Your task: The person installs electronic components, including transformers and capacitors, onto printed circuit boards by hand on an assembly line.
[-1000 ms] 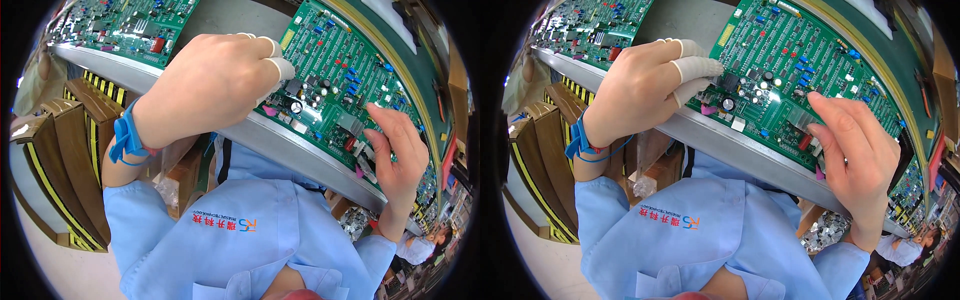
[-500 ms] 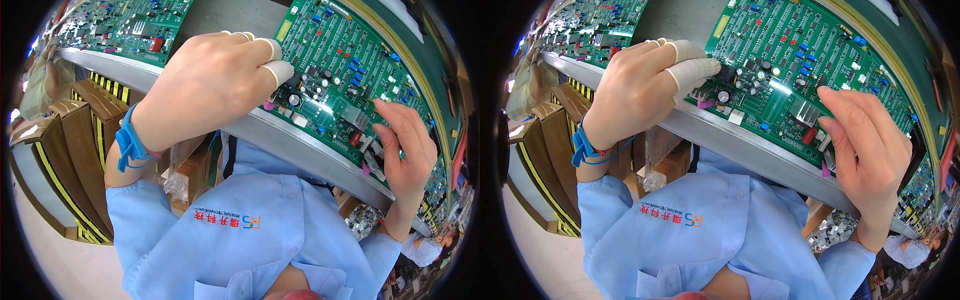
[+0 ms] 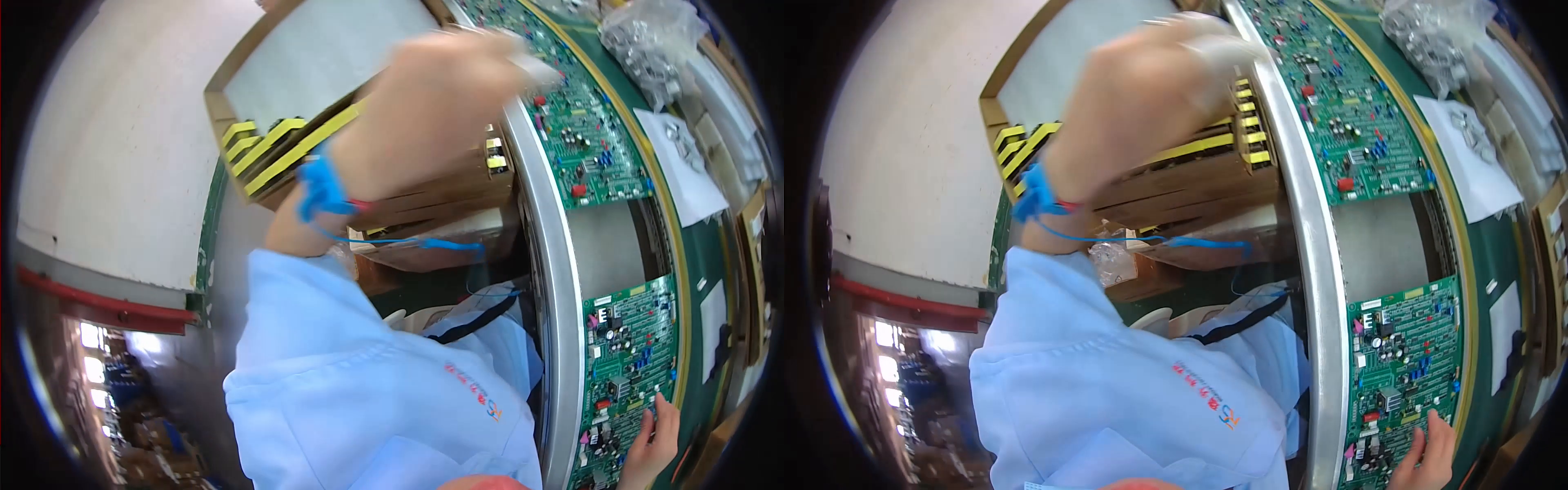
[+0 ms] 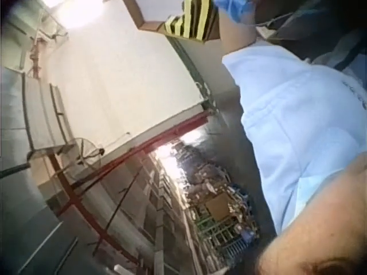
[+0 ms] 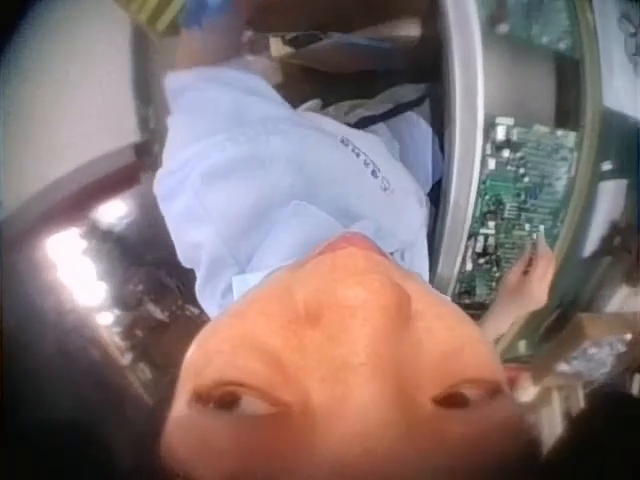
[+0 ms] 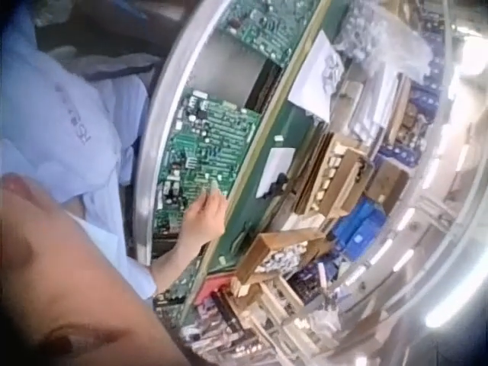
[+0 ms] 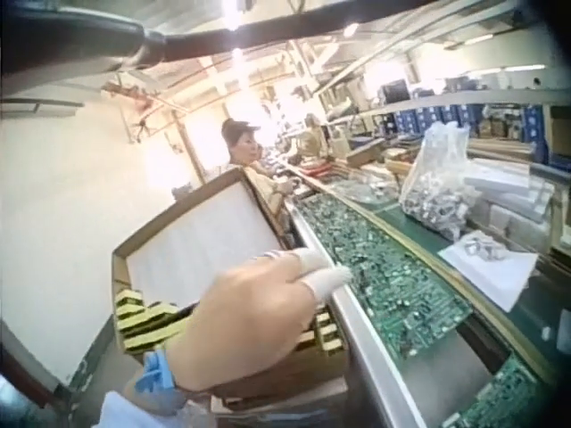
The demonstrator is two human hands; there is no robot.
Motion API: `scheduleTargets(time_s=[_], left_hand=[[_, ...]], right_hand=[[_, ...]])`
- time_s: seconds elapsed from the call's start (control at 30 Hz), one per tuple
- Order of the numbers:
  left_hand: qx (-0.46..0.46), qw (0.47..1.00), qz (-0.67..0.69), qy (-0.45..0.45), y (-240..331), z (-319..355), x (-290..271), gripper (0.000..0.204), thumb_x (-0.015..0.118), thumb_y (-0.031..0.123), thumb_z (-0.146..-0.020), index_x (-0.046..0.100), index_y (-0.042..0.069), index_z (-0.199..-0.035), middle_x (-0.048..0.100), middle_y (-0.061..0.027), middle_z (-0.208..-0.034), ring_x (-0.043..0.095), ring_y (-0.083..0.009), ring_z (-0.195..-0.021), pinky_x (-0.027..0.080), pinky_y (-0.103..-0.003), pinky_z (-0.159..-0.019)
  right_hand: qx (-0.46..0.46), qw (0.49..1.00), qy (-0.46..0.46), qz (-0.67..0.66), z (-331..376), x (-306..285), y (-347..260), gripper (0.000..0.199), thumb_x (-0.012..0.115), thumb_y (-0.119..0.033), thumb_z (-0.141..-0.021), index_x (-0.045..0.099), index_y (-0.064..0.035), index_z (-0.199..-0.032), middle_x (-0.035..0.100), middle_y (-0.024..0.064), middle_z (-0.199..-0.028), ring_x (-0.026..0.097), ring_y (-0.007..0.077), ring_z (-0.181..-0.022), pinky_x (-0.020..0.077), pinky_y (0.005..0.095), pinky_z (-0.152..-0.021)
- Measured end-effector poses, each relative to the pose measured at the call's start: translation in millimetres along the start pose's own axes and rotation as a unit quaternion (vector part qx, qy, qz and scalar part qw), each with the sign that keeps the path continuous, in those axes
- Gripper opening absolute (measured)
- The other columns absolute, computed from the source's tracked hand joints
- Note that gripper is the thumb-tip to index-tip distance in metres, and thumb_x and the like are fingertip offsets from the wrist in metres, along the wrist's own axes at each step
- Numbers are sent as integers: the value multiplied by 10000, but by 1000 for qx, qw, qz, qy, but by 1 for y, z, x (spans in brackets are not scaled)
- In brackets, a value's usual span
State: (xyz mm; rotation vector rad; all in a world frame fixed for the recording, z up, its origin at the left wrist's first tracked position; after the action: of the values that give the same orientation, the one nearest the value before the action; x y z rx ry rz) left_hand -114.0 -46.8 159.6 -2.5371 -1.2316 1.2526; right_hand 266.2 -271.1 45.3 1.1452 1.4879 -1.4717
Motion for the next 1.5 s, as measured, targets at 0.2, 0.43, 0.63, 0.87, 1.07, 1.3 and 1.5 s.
scheduleTargets(time_s=[0.2,0.43,0.63,0.87,1.07,1.3,1.5], left_hand=[[-368,853,-87,-361,-108,117,-140,353,697,201,-841,655,60,-1162,674,-140,-1059,646,-238,-916,512,-325,-825],[-344,799,259,-421,-164,185,-99,465,646,340,-898,602,37,-1248,651,-83,-1147,572,-152,-1039,437,-288,-946],[-453,773,239,-374,-208,217,-112,453,509,264,-958,520,-2,-1324,600,-140,-1240,601,-203,-1086,483,-312,-928],[-206,782,423,-408,-76,58,147,439,507,261,-964,527,-4,-1313,603,-133,-1234,603,-203,-1081,494,-305,-913],[-235,823,423,-296,-71,57,127,425,505,258,-970,534,-5,-1302,607,-127,-1227,605,-203,-1077,505,-297,-899],[-323,855,381,-139,-104,93,74,409,502,254,-977,543,-7,-1289,611,-119,-1220,608,-202,-1071,518,-289,-882],[-426,871,247,14,-145,150,-39,396,500,251,-983,550,-8,-1278,614,-112,-1214,610,-202,-1066,529,-282,-868]], right_hand=[[-126,991,27,-24,-1,1,-26,254,566,35,-886,602,7,-1136,611,161,-1034,620,310,-908,498,334,-755],[-89,993,75,17,46,-13,-55,295,594,67,-827,639,6,-1111,639,179,-1019,634,341,-942,514,367,-799],[26,973,226,42,121,-32,-43,253,656,25,-788,681,-36,-1032,660,138,-965,642,293,-868,505,336,-723],[449,782,413,124,362,-43,-26,196,670,-162,-860,697,-80,-1036,703,72,-904,633,201,-731,486,279,-687],[755,617,180,130,503,52,-23,240,680,-219,-805,710,-147,-1032,705,106,-967,674,286,-925,516,386,-782],[722,660,130,159,537,187,61,429,663,-109,-734,640,-152,-1160,651,155,-1071,613,347,-1027,498,450,-848],[634,731,178,179,559,217,93,345,673,-141,-698,672,-132,-1043,646,161,-1051,596,376,-1013,495,481,-849]])
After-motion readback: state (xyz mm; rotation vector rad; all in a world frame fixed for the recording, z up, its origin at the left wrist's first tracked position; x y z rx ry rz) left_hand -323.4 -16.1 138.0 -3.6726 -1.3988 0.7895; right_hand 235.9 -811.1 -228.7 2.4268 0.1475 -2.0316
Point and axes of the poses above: each hand's wrist, its own z-axis away from the middle knuckle, its own x-axis out of the palm, y = z × x, the point moved 3 cm from there along -z, towards the middle knuckle
